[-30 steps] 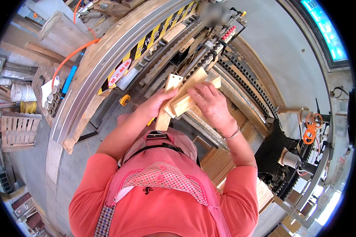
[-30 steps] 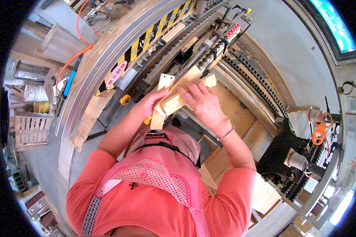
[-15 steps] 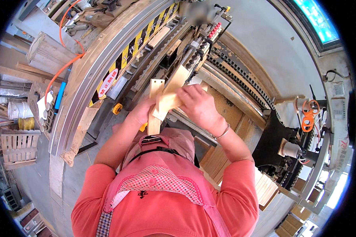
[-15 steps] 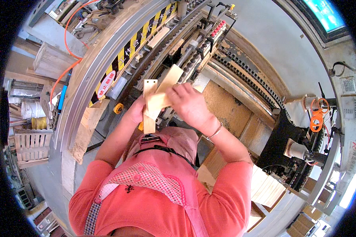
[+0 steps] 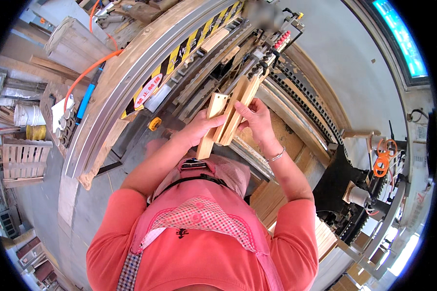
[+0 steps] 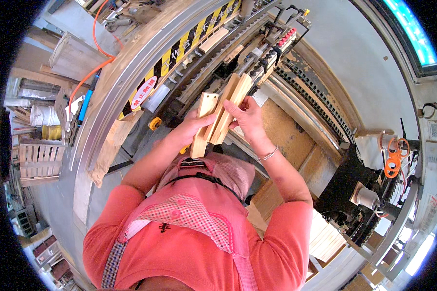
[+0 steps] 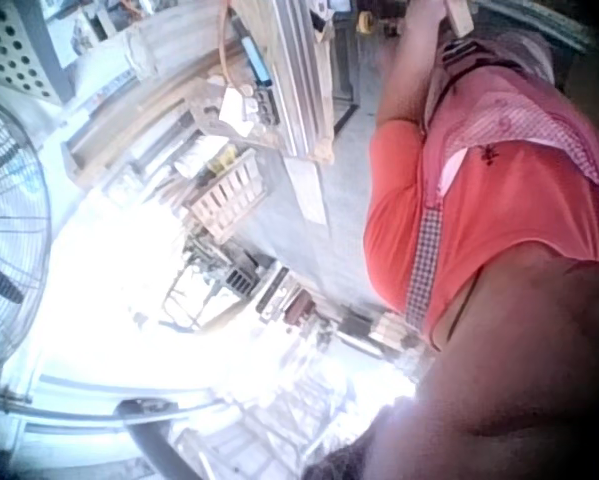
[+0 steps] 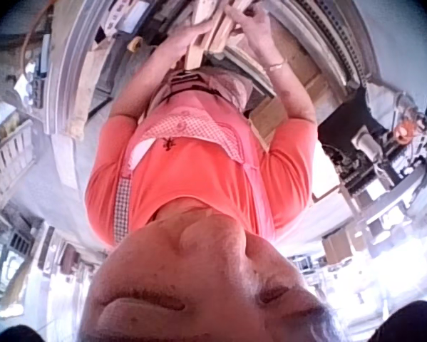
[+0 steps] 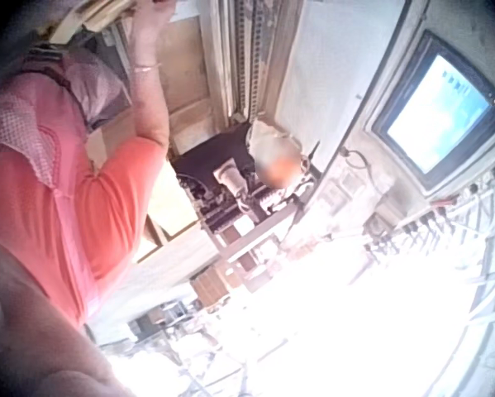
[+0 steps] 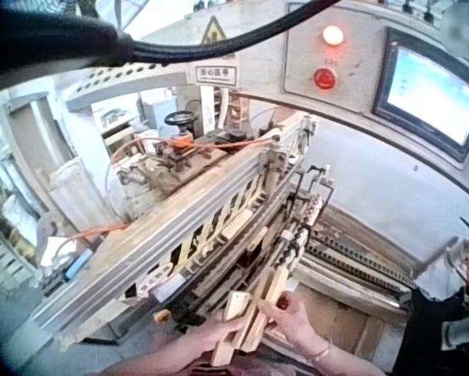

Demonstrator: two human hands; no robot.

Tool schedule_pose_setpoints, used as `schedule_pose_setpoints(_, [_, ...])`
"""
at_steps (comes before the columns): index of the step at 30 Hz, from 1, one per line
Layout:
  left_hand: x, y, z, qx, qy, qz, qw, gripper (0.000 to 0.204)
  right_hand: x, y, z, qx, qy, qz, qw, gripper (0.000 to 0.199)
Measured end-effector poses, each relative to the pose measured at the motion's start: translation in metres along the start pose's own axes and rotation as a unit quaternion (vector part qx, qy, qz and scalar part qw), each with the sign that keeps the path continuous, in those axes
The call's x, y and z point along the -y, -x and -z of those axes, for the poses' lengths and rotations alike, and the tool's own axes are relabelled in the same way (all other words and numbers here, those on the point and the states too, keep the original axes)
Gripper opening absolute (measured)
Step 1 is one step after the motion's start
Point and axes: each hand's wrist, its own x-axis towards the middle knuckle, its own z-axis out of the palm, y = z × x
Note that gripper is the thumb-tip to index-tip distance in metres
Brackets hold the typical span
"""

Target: The person operates a woodworking machine to process small wooden blocks. They repeatedly pick up blocks from a stack, feed them into the machine's mechanism, and then place the processed pieces onto a growing pile on a nearby table.

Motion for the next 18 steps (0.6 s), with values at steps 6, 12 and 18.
schedule_pose_setpoints(6, [-0.007,-0.001,0.0,-0.009,-0.094,0.018,0.995,0.056,-0.015,-0.007,0.001,-0.026,-0.078,-0.046,0.996,0.055])
schedule_pose_setpoints(12, [-0.016,-0.002,-0.003,0.005,-0.002,0.086,0.996,0.053,-0.013,0.007,0.015,-0.075,0.248,0.224,0.94,0.054])
schedule_pose_setpoints(18, [-0.015,-0.009,-0.007,0.055,0.041,0.138,0.988,0.048,0.012,0.014,0.036,0.128,0.594,0.53,0.591,0.051])
